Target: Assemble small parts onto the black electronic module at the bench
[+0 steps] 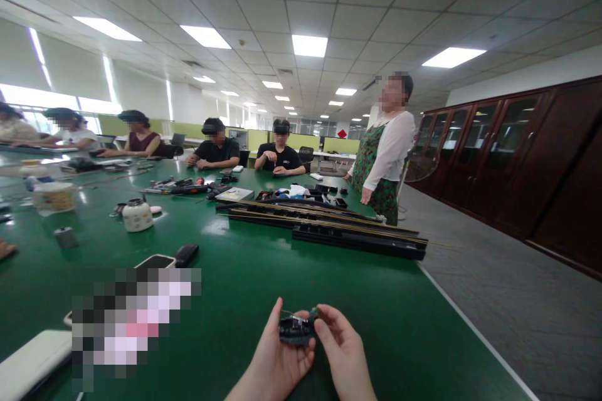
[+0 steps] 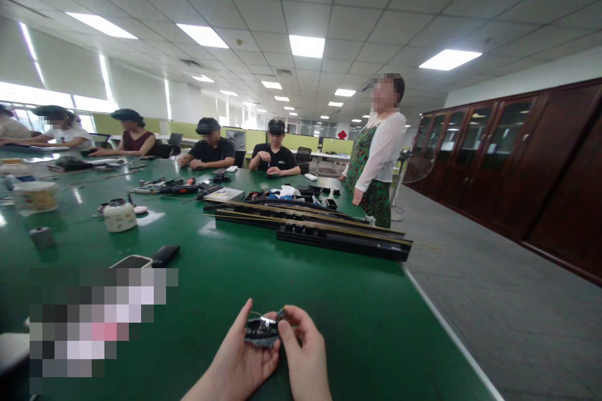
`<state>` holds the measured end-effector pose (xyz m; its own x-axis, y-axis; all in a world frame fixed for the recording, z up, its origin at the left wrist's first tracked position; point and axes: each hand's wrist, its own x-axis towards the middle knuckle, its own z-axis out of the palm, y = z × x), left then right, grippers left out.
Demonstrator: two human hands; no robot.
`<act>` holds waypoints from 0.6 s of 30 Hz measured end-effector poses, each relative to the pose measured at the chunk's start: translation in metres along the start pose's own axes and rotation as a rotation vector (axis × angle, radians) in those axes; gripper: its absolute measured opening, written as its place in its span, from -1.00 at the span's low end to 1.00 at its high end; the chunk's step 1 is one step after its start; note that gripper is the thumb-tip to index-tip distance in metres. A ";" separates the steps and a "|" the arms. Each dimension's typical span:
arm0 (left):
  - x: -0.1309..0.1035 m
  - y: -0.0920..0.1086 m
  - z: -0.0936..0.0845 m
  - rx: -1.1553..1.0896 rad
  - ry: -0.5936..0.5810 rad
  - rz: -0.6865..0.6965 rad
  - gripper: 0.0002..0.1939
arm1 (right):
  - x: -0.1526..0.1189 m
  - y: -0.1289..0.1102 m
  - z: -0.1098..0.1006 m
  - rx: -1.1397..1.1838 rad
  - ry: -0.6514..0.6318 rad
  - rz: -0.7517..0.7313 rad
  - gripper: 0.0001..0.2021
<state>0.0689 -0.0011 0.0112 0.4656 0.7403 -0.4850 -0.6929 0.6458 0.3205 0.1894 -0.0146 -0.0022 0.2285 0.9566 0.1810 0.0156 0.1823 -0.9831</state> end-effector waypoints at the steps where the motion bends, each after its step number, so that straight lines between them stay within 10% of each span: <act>1: 0.000 0.000 0.000 -0.007 -0.009 0.002 -0.62 | -0.002 -0.001 0.000 -0.078 -0.033 -0.032 -0.72; 8: 0.003 -0.003 -0.002 -0.018 -0.054 0.014 -0.63 | -0.009 -0.015 0.002 -0.430 -0.206 -0.398 -0.83; 18: 0.002 -0.004 0.001 -0.091 -0.044 0.041 -0.64 | -0.008 -0.021 0.003 -0.593 -0.309 -0.299 -0.72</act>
<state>0.0737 -0.0020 0.0096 0.4580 0.7749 -0.4356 -0.7582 0.5964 0.2636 0.1848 -0.0250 0.0169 -0.1518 0.9218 0.3567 0.5790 0.3754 -0.7237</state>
